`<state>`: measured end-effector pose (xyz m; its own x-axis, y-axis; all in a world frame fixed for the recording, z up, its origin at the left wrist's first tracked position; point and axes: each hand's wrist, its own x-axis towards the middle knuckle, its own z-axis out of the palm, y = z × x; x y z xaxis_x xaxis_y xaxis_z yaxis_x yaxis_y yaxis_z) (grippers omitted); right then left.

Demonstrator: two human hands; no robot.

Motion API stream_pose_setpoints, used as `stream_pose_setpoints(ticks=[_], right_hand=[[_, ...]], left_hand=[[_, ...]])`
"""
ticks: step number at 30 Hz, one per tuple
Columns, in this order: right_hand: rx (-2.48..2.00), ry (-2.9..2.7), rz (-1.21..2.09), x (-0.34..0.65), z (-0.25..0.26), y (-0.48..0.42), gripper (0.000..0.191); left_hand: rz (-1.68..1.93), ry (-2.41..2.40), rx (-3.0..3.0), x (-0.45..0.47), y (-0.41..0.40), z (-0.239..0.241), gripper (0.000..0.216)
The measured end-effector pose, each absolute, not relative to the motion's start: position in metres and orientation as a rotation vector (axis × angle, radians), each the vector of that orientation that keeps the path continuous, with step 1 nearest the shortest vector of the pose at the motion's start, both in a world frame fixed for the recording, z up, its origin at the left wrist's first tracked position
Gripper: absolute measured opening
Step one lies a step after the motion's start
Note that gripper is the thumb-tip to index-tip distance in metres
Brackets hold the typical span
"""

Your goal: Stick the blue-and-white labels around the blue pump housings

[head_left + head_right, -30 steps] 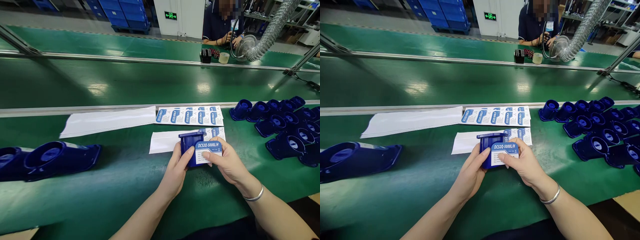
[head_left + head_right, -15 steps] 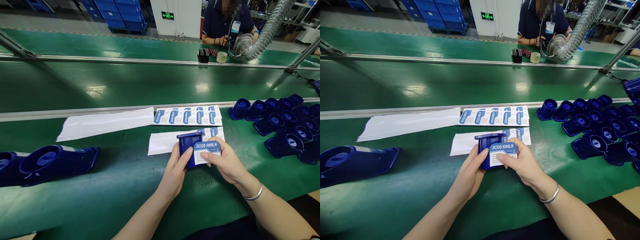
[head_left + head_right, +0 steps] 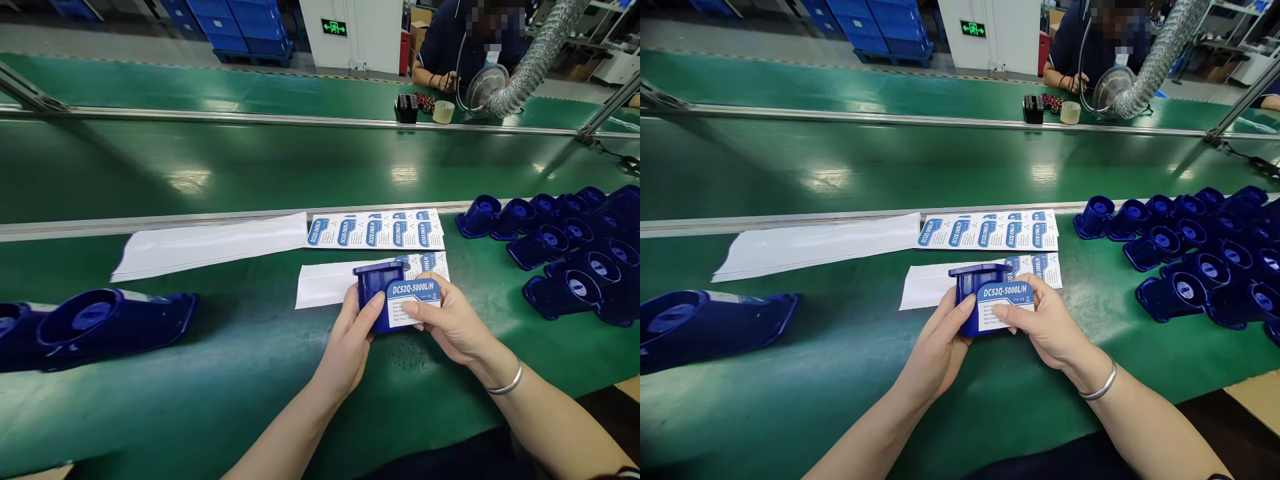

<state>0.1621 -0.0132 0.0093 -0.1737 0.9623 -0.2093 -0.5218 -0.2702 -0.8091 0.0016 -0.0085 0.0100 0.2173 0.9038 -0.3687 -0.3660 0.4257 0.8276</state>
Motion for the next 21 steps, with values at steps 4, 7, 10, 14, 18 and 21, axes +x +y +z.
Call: stream_pose_setpoints(ticks=[4, 7, 10, 14, 18, 21], right_hand=[[-0.898, -0.831, 1.581, 0.162, 0.008, -0.017, 0.032], [-0.912, -1.041, 1.367, 0.166, 0.011, -0.020, 0.026], [-0.830, -1.133, 1.167, 0.172, 0.015, -0.021, 0.024], [-0.826, -0.967, 1.322, 0.173, 0.015, -0.020, 0.027], [-0.909, -0.847, 1.564, 0.164, 0.012, -0.019, 0.034], [-0.938, -0.806, 1.592, 0.159, 0.012, -0.018, 0.039]], left_hand=[[1.001, 0.957, 0.696, 0.002, -0.008, 0.009, 0.047], [1.057, 0.973, 0.719, 0.001, -0.007, 0.007, 0.047], [1.093, 1.001, 0.703, -0.001, -0.005, 0.007, 0.053], [1.102, 0.973, 0.701, -0.001, -0.004, 0.009, 0.056], [1.047, 0.945, 0.703, 0.000, -0.006, 0.011, 0.050], [1.021, 0.950, 0.687, 0.001, -0.008, 0.012, 0.050]])
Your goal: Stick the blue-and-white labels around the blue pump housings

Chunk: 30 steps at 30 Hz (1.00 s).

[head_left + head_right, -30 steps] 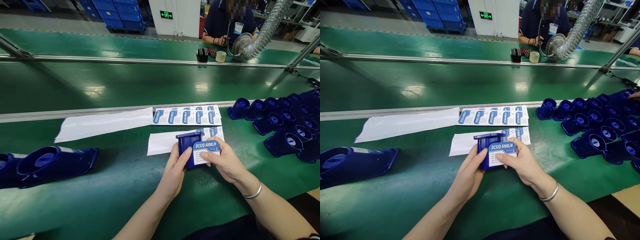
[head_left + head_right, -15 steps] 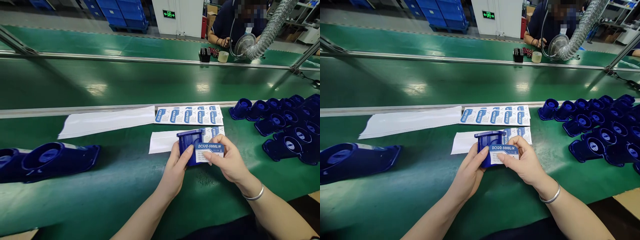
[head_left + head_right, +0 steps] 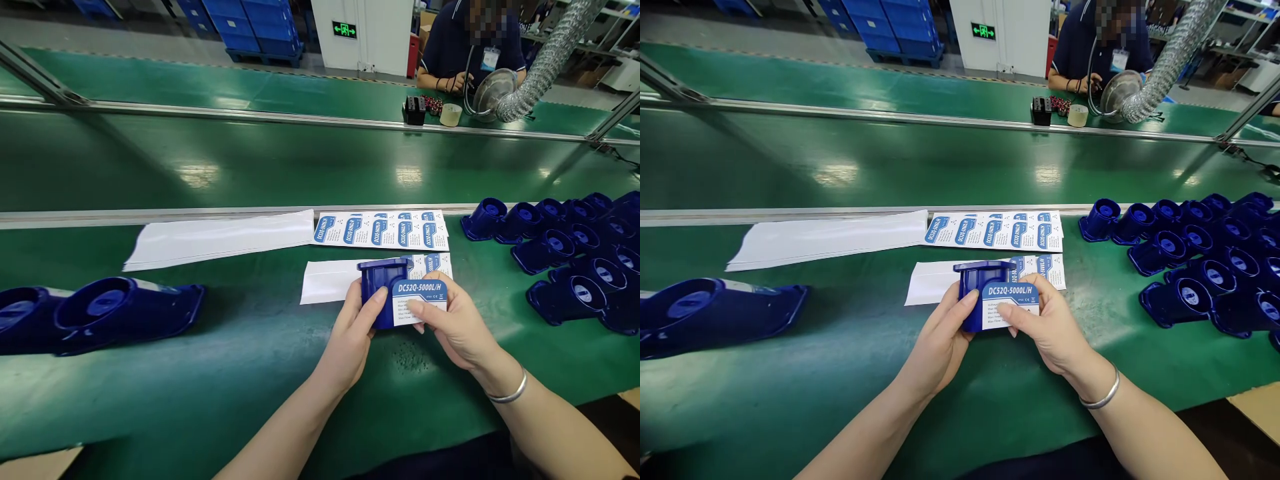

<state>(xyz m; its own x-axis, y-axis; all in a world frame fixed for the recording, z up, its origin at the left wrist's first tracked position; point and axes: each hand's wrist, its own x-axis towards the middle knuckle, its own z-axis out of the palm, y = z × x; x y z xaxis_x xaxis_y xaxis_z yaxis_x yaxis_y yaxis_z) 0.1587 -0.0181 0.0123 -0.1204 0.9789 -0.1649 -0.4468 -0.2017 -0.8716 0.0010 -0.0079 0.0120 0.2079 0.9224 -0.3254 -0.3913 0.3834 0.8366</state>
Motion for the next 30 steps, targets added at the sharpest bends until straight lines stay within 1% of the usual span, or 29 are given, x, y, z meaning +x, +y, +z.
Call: stream_pose_setpoints(ticks=[5, 30], right_hand=[[-0.941, -0.779, 1.597, 0.1576, 0.0133, -0.0176, 0.041], [-0.990, -0.787, 1.581, 0.1570, 0.0145, -0.0168, 0.043]], left_hand=[[0.988, 0.967, 0.682, 0.0014, -0.0085, 0.0130, 0.054], [1.008, 0.975, 0.660, 0.0032, -0.0109, 0.0185, 0.059]])
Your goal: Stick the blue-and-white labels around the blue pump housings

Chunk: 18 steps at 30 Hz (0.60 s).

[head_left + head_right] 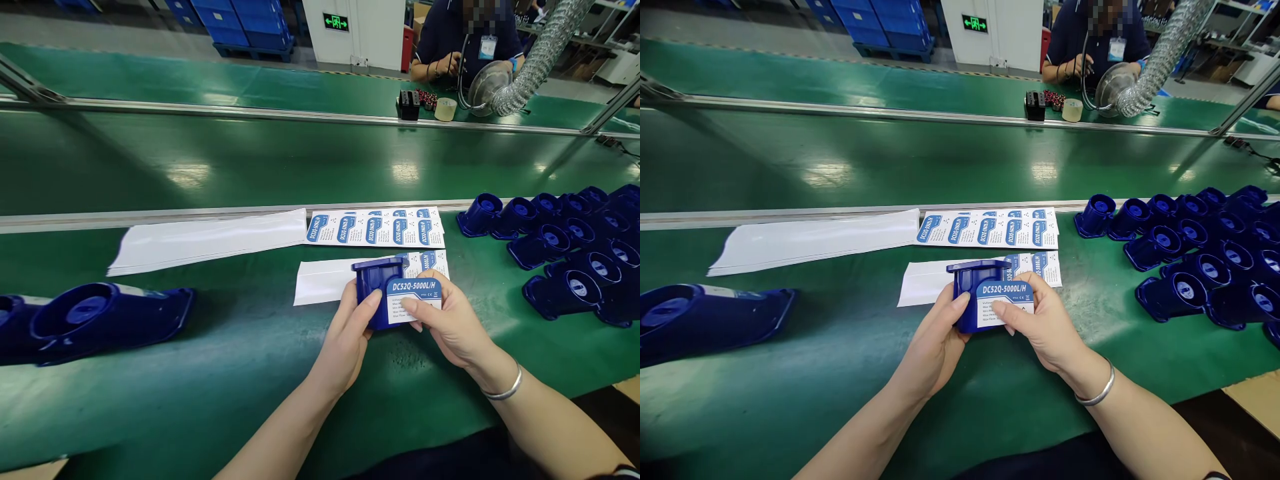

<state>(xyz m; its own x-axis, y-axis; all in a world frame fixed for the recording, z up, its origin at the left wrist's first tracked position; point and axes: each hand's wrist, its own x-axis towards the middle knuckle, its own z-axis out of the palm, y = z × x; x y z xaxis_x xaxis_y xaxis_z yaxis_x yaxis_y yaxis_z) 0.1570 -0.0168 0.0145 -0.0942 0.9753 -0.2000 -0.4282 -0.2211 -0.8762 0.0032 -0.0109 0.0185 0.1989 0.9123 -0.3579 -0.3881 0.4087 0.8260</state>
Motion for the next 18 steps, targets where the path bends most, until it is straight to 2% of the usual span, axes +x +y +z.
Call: stream_pose_setpoints(ticks=[14, 18], right_hand=[[-0.975, -0.777, 1.584, 0.157, 0.014, -0.017, 0.044], [-0.969, -0.774, 1.582, 0.157, 0.012, -0.017, 0.042]], left_hand=[[1.014, 0.972, 0.696, 0.002, -0.011, 0.017, 0.054], [0.995, 0.952, 0.756, -0.001, -0.008, 0.011, 0.059]])
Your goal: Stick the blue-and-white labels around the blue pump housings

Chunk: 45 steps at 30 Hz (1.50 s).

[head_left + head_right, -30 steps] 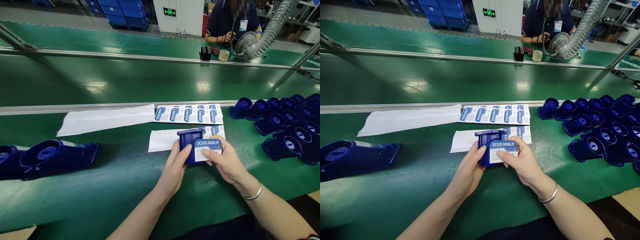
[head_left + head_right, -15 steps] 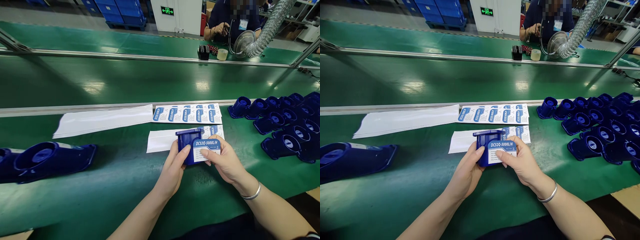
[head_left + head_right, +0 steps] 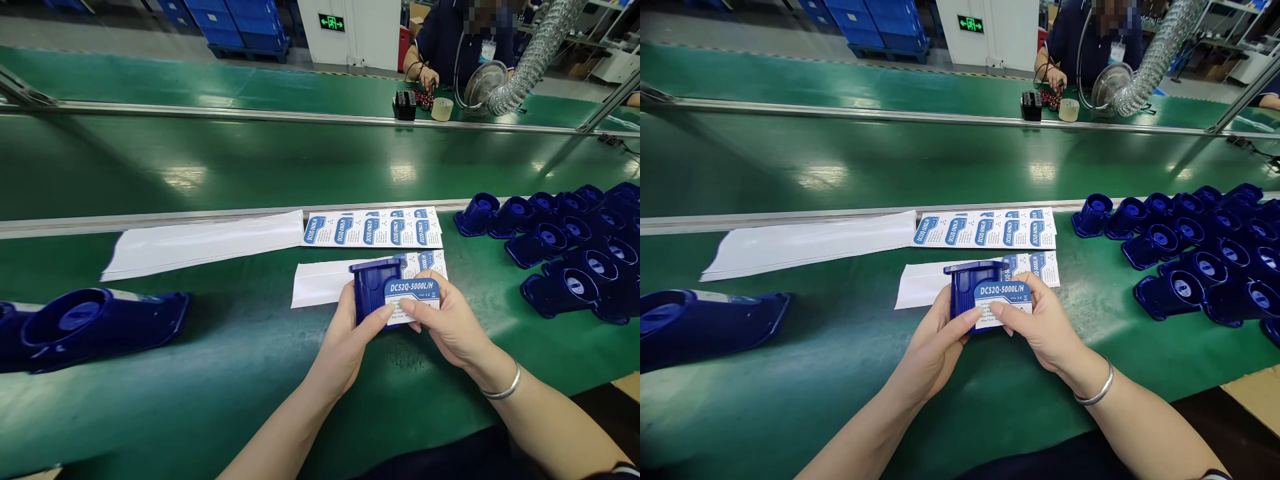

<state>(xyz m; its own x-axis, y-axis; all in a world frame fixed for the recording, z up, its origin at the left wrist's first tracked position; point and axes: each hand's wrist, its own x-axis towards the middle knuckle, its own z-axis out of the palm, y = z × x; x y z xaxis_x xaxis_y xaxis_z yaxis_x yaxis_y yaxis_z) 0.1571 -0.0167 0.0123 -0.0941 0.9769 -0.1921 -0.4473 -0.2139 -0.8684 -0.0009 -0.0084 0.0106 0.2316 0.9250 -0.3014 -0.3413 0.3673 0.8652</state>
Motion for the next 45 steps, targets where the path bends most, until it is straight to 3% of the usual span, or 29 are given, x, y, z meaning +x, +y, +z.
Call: stream_pose_setpoints(ticks=[37, 45], right_hand=[[-0.960, -0.762, 1.573, 0.156, 0.009, -0.017, 0.040], [-0.934, -0.916, 1.574, 0.153, 0.001, -0.024, 0.030]], left_hand=[[0.956, 0.950, 0.840, -0.003, -0.010, 0.012, 0.065], [1.054, 0.985, 0.721, 0.001, -0.006, 0.004, 0.063]])
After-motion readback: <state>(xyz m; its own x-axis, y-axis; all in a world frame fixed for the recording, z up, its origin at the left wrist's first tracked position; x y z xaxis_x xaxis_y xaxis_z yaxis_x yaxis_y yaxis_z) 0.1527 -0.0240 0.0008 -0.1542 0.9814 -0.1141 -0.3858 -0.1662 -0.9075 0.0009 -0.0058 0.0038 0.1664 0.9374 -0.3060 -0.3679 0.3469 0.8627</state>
